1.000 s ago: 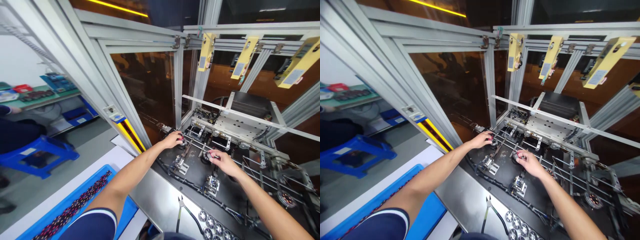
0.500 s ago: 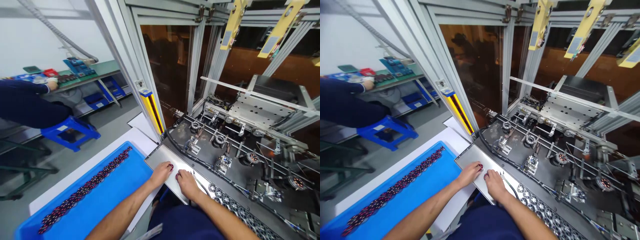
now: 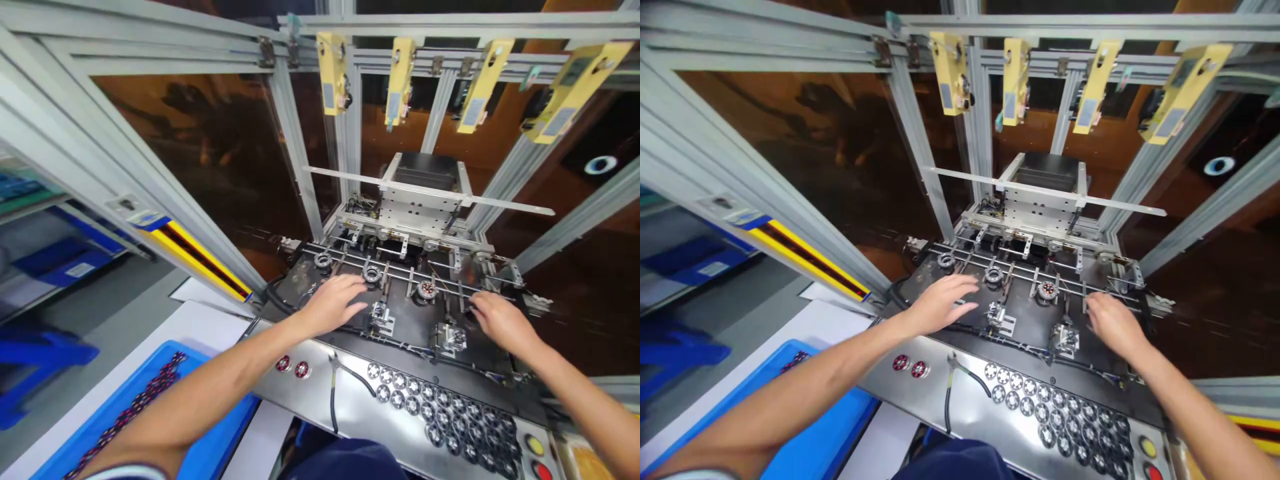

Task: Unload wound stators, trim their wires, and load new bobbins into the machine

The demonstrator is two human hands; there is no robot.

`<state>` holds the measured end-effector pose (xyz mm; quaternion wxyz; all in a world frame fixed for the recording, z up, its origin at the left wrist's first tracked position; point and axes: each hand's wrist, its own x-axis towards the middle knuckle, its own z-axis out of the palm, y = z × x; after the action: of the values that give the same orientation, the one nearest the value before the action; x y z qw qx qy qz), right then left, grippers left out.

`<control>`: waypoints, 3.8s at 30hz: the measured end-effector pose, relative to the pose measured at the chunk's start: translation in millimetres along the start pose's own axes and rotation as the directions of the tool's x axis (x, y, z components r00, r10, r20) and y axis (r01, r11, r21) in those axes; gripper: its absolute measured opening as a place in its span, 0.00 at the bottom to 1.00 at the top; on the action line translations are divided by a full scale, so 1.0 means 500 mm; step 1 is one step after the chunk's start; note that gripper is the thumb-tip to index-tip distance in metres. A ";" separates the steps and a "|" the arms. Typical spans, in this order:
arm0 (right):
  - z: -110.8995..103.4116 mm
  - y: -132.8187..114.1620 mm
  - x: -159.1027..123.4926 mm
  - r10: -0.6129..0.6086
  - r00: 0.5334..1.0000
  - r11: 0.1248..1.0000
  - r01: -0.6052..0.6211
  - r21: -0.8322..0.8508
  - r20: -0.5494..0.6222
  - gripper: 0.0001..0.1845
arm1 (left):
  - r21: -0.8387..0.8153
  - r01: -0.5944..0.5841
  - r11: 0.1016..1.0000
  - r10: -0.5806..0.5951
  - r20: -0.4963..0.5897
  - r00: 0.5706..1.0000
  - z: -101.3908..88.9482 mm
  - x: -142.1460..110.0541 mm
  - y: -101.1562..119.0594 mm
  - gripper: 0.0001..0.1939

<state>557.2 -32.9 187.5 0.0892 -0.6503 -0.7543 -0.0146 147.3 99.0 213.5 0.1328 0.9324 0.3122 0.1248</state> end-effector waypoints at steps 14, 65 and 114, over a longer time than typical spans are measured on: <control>0.094 0.221 -0.047 0.217 0.960 0.975 -0.203 -0.093 0.176 0.16 | 0.140 -0.393 0.909 0.321 0.367 0.873 0.236 0.398 0.121 0.20; 0.120 0.293 -0.020 0.147 0.931 0.988 -0.152 -0.012 0.335 0.11 | -0.409 -0.498 0.765 0.103 -0.685 0.721 -0.021 -0.001 0.255 0.36; 0.250 -0.438 -0.200 -0.087 0.991 0.956 0.112 0.271 -0.105 0.13 | -0.506 0.534 0.678 -0.732 -0.396 0.555 0.211 -0.539 0.036 0.19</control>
<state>341.2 -147.2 69.8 0.2126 -0.5913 -0.7759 0.0563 -18.1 -98.4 80.7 0.2224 0.6339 0.6299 0.3897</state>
